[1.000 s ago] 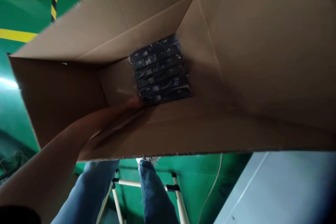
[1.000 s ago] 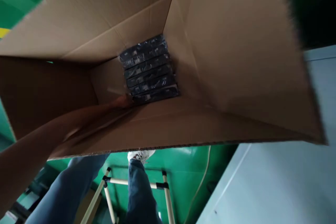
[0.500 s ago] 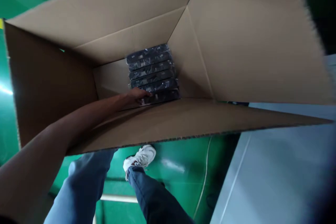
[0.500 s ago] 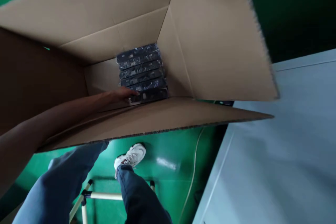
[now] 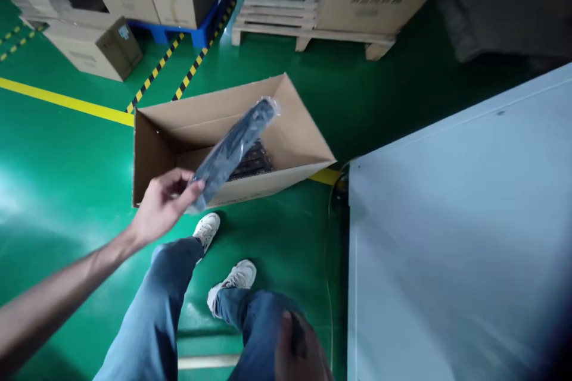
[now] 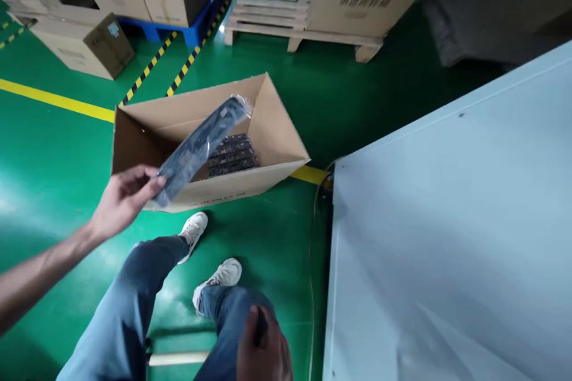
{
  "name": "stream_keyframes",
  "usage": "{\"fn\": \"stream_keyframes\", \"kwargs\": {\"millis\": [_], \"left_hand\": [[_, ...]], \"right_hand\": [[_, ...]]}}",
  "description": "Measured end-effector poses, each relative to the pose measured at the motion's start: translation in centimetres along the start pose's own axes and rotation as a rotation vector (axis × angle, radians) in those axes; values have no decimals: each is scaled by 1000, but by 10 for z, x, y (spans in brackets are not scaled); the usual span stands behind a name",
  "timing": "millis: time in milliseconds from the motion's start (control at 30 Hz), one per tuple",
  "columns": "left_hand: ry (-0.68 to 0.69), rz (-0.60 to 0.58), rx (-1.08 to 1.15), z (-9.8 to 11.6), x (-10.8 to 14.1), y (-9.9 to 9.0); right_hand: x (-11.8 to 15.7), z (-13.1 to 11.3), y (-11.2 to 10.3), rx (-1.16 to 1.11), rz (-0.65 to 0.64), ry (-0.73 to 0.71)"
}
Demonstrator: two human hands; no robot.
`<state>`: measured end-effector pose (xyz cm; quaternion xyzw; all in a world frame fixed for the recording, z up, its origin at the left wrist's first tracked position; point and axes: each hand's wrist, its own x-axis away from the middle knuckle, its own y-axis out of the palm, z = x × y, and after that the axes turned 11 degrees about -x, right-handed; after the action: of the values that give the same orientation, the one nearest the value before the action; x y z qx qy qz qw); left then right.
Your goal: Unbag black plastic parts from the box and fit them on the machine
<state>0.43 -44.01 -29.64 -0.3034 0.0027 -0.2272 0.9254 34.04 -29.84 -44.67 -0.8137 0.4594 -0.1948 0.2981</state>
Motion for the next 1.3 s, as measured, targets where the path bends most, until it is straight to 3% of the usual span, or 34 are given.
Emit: {"fn": "stream_keyframes", "kwargs": {"millis": [67,200,300,367,467,567,667,800,1000,1167,1300], "left_hand": [[-92,-72,163,-11,62,-3],[-258,-168,329,-38,173,10],[-269,-216,335,-51,231,17],[-222,-253,314,-55,255,16],[-148,-349,295,-56,270,7],[-111,-528,440,-55,273,-2],[-192,-595,616,-53,275,2],[-302,-443,594,-45,287,20],[-121,-358,406,-33,309,23],[-14,-295,267,-31,312,18],[-105,-174,147,-34,316,26]], "right_hand": [[5,-27,12,-122,3,-68],[25,-101,16,-624,-189,-24],[45,-145,6,-877,-274,23],[58,-161,-3,-961,-301,69],[78,-166,-15,-966,-299,111],[99,-158,-20,-920,-301,87],[119,-148,-21,-877,-309,24],[133,-142,-25,-726,-271,-98],[132,-154,-41,-563,-137,-382],[131,-161,-41,-430,8,-445],[131,-159,-39,-286,58,-414]]}}
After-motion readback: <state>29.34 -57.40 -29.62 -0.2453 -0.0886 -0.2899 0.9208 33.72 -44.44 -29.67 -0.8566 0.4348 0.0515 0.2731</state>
